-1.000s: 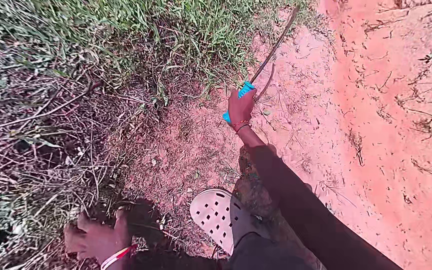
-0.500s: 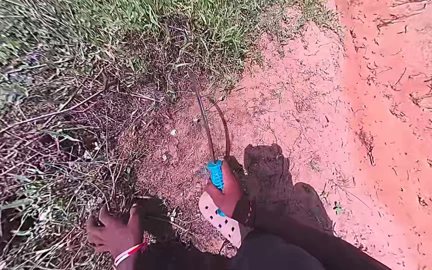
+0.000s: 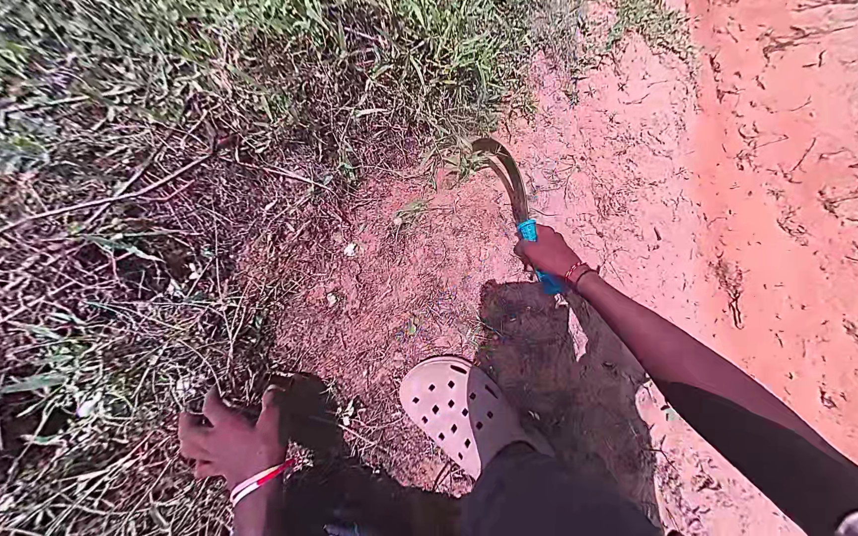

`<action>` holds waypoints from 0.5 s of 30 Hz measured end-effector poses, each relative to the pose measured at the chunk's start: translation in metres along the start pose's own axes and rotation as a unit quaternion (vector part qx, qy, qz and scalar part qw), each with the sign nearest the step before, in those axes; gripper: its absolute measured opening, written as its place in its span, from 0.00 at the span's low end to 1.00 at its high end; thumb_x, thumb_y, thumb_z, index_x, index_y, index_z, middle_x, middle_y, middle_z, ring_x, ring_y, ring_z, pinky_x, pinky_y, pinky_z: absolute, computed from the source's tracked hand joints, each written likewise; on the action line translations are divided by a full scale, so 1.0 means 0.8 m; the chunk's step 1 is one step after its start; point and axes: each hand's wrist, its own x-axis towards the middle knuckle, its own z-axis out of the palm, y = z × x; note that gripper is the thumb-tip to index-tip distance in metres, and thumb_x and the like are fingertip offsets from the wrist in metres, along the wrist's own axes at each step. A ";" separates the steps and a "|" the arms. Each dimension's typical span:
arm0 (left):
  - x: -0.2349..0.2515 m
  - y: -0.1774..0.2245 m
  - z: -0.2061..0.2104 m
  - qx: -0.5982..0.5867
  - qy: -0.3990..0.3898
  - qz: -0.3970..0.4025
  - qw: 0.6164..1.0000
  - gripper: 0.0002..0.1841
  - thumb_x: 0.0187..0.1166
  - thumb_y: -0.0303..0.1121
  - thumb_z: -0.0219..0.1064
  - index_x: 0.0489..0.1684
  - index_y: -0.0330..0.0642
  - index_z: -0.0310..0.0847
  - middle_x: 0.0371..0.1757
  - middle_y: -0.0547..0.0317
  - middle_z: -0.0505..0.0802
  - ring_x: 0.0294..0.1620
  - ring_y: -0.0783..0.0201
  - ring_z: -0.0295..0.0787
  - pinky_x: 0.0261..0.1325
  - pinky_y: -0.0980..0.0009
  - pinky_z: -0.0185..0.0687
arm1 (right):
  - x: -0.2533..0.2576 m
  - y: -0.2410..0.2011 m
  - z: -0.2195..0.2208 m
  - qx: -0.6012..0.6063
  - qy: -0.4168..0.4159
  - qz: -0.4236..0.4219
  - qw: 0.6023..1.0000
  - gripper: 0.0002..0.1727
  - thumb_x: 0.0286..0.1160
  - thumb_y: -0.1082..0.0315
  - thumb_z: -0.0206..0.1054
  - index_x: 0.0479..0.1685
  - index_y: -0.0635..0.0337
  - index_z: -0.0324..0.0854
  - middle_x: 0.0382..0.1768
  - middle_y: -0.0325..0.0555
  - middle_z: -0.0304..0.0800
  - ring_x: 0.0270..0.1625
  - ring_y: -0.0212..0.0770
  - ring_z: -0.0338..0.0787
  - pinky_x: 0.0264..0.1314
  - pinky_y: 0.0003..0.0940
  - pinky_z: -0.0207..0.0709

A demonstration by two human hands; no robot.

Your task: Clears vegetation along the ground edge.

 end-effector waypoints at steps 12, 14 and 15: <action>-0.006 0.016 0.016 0.078 0.067 0.140 0.985 0.41 0.67 0.48 0.67 0.82 0.33 0.69 0.92 0.22 0.52 0.93 0.19 0.39 0.82 0.20 0.43 | -0.156 0.058 0.043 -0.117 -0.087 0.068 0.987 0.27 0.85 0.61 0.61 0.76 0.70 0.68 0.53 0.66 0.88 0.57 0.62 0.90 0.63 0.58 0.79; -0.012 0.016 0.013 0.085 0.086 0.171 0.978 0.40 0.65 0.49 0.66 0.80 0.33 0.73 0.92 0.21 0.53 0.91 0.17 0.40 0.81 0.20 0.43 | -0.157 0.056 0.037 -0.073 -0.080 0.060 0.992 0.24 0.83 0.64 0.63 0.72 0.71 0.71 0.49 0.64 0.88 0.52 0.58 0.90 0.59 0.55 0.80; -0.016 0.017 0.009 0.086 0.095 0.178 0.976 0.39 0.65 0.48 0.66 0.79 0.33 0.74 0.91 0.20 0.54 0.91 0.16 0.41 0.81 0.21 0.43 | -0.159 0.055 0.034 -0.039 -0.069 0.052 0.996 0.22 0.82 0.65 0.64 0.69 0.72 0.74 0.45 0.62 0.87 0.47 0.55 0.89 0.55 0.52 0.80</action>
